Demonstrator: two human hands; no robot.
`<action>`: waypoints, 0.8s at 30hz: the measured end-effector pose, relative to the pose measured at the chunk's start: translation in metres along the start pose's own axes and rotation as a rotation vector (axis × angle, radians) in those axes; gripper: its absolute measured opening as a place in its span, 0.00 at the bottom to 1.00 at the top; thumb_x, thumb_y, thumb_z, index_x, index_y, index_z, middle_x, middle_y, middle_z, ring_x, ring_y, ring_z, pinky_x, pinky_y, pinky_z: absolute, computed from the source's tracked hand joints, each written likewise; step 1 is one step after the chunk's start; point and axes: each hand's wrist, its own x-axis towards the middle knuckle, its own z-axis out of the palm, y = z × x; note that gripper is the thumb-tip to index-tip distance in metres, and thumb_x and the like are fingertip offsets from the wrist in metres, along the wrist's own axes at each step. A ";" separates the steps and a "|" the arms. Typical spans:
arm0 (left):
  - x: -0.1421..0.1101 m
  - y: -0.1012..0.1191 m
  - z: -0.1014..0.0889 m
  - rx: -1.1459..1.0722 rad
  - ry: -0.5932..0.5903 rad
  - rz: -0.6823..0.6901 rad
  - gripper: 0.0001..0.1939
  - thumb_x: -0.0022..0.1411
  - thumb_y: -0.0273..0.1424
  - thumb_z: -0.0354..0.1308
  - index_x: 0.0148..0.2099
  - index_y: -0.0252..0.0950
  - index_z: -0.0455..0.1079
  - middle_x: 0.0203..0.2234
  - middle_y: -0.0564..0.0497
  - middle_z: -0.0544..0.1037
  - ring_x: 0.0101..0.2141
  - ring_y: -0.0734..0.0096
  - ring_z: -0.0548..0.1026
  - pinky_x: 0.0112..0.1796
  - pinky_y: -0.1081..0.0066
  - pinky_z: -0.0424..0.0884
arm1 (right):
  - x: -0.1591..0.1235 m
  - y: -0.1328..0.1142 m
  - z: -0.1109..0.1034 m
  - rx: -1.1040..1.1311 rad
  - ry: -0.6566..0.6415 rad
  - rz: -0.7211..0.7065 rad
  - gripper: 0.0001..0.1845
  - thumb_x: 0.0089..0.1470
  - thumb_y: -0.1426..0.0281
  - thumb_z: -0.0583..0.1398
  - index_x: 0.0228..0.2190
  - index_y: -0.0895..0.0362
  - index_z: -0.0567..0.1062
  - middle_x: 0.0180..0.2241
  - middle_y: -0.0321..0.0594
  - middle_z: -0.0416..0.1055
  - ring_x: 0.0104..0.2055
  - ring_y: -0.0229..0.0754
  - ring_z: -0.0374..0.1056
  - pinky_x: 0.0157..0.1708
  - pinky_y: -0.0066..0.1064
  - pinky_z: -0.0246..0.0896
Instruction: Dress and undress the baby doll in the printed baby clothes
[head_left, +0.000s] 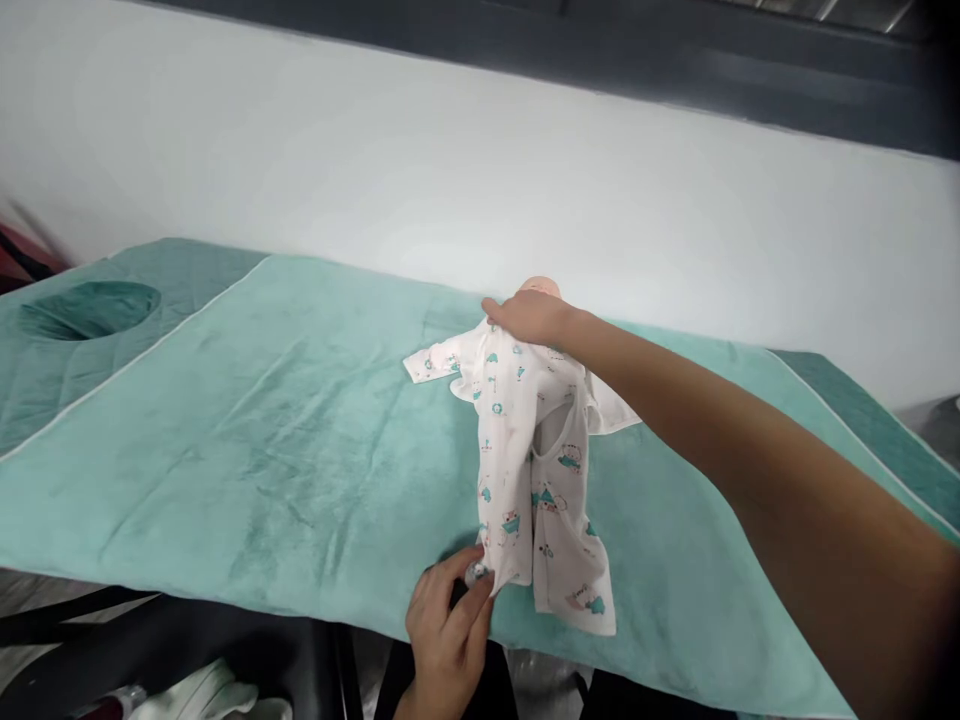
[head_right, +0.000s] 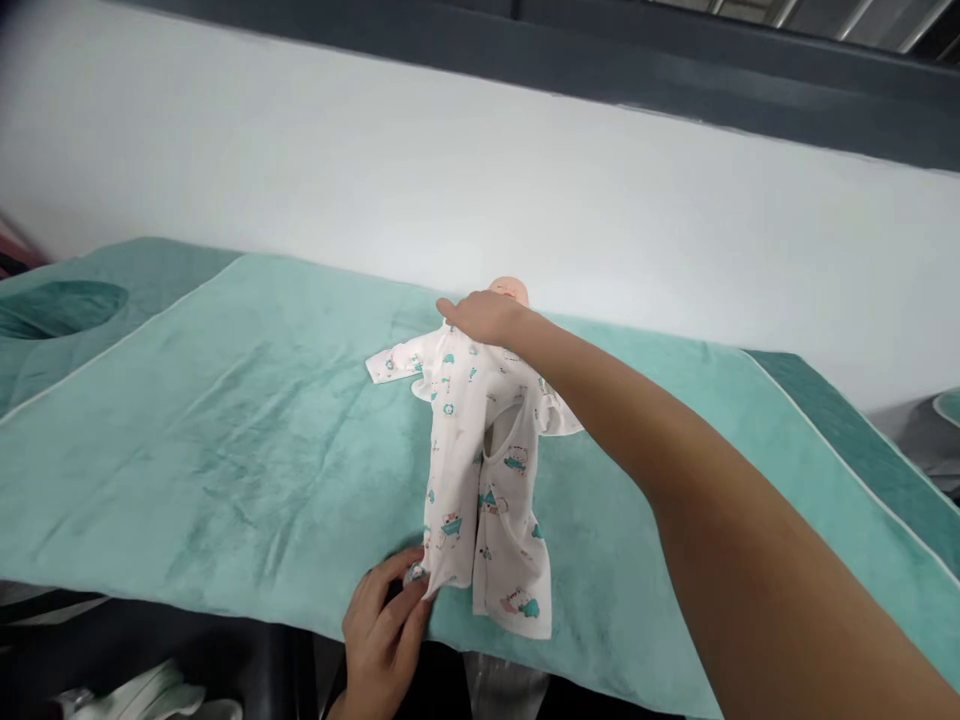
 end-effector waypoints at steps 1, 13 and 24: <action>-0.001 0.000 0.001 0.002 -0.001 -0.004 0.14 0.60 0.20 0.57 0.46 0.41 0.71 0.45 0.45 0.77 0.41 0.63 0.77 0.37 0.64 0.73 | 0.006 -0.002 0.001 -0.018 -0.019 0.012 0.12 0.57 0.72 0.58 0.45 0.56 0.70 0.27 0.42 0.70 0.35 0.51 0.68 0.38 0.40 0.57; -0.008 -0.001 -0.030 -0.007 0.083 -0.036 0.19 0.60 0.17 0.55 0.51 0.39 0.72 0.37 0.48 0.76 0.37 0.68 0.77 0.36 0.70 0.76 | -0.010 -0.003 0.016 -0.132 -0.009 0.192 0.11 0.63 0.64 0.51 0.39 0.57 0.70 0.32 0.47 0.73 0.35 0.50 0.69 0.36 0.38 0.56; 0.016 -0.005 -0.051 -0.058 -0.103 0.105 0.15 0.60 0.18 0.56 0.47 0.37 0.72 0.33 0.49 0.79 0.34 0.68 0.77 0.35 0.70 0.74 | -0.088 0.020 0.017 0.234 0.388 0.121 0.10 0.61 0.68 0.52 0.36 0.56 0.72 0.42 0.45 0.72 0.49 0.48 0.65 0.52 0.39 0.57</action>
